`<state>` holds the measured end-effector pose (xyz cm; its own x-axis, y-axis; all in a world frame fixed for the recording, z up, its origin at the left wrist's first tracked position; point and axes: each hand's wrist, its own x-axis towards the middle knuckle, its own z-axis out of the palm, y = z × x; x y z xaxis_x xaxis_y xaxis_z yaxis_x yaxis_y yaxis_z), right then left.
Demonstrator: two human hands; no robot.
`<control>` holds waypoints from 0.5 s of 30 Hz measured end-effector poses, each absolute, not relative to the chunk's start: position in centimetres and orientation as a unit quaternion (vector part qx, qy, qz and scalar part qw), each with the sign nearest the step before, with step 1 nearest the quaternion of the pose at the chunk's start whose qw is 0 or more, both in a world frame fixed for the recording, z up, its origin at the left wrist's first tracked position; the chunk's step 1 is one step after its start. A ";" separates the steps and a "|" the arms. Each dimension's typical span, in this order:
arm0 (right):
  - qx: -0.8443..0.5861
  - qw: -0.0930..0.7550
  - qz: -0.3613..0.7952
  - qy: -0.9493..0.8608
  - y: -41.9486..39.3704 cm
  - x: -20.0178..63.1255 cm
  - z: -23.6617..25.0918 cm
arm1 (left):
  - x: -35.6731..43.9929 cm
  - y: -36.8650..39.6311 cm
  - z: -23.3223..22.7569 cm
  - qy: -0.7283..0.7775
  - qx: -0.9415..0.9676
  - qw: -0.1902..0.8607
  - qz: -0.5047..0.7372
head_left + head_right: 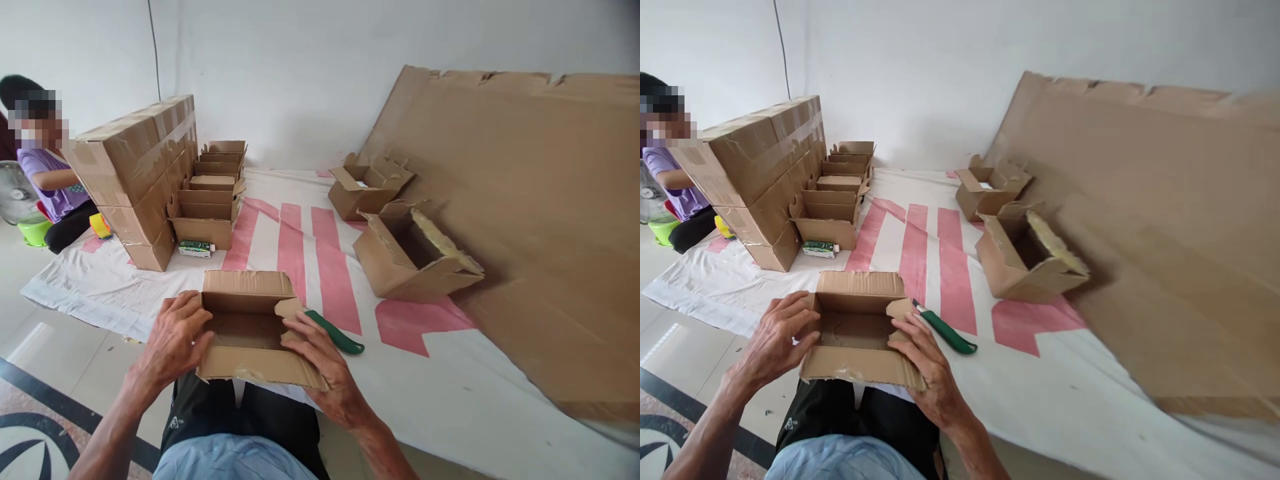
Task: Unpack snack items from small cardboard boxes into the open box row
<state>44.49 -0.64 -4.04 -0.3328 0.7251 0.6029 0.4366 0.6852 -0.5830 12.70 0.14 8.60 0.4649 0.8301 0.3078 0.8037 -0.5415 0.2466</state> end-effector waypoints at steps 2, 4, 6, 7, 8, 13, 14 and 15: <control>-0.387 0.445 0.194 -0.784 -0.9 45.1 -3.8 | 12.2 0.1 8.6 0.488 0.849 0.006 0.201; -0.415 0.447 0.229 -0.759 -1.0 45.8 -3.4 | 11.7 0.1 8.4 0.484 0.852 0.001 0.200; -0.449 0.458 0.249 -0.726 -0.9 46.7 -2.6 | 11.4 0.0 8.2 0.477 0.856 0.006 0.198; -0.469 0.467 0.253 -0.706 -0.7 47.1 -2.1 | 11.3 -0.1 8.1 0.477 0.857 0.011 0.197; -0.490 0.476 0.253 -0.685 -0.5 47.3 -1.5 | 11.3 -0.1 7.9 0.477 0.856 0.018 0.198; -0.553 0.450 0.211 -0.669 1.3 45.9 1.3 | 12.0 -0.5 6.8 0.481 0.852 0.046 0.203; -0.556 0.429 0.198 -0.684 1.7 45.1 1.4 | 12.2 -0.7 6.6 0.483 0.851 0.045 0.200; -0.558 0.407 0.186 -0.699 2.0 44.2 1.4 | 12.3 -0.8 6.4 0.486 0.851 0.042 0.196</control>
